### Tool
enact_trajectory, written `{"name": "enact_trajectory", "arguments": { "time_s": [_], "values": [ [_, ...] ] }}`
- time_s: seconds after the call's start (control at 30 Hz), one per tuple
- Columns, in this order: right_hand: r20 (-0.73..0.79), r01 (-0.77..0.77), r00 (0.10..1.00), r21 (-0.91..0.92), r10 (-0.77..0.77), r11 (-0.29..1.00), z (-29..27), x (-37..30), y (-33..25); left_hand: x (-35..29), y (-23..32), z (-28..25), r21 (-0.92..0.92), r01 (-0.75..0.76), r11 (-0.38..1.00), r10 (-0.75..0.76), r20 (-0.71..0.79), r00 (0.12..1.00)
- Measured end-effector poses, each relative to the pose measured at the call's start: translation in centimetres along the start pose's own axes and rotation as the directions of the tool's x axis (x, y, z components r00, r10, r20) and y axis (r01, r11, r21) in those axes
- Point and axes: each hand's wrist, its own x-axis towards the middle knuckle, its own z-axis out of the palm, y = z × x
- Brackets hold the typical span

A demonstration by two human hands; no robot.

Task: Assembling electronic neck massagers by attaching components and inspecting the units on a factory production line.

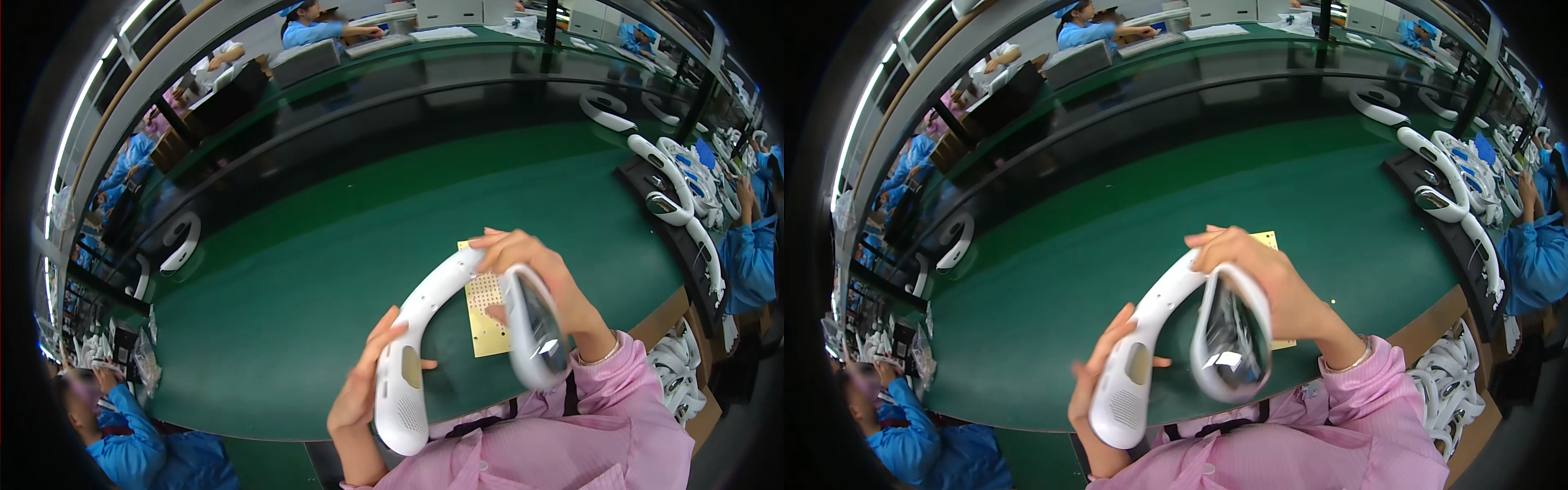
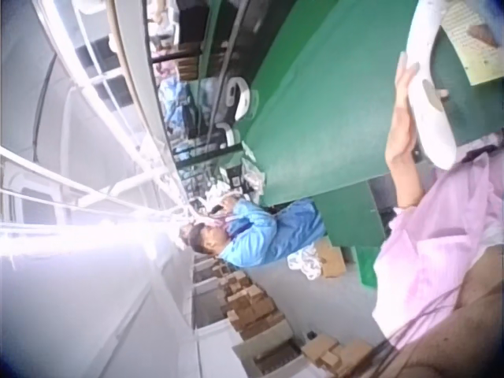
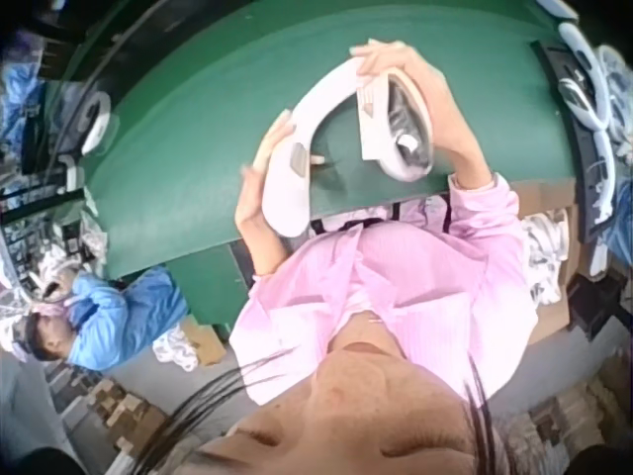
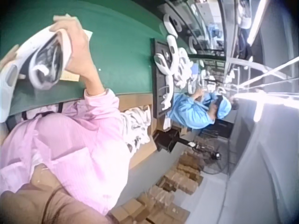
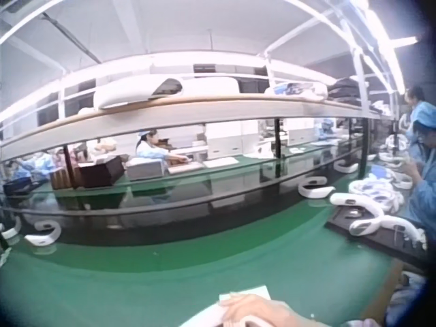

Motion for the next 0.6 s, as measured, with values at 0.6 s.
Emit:
{"name": "enact_trajectory", "arguments": {
  "time_s": [0.6],
  "values": [
    [0.256, -0.675, 0.6, 0.67, 0.758, 0.308, 1.5, 1.4, -1.7, 2.8, 1.4, -0.1, -0.397, -0.122, 0.91, -0.062, -0.421, 0.905]
  ]
}}
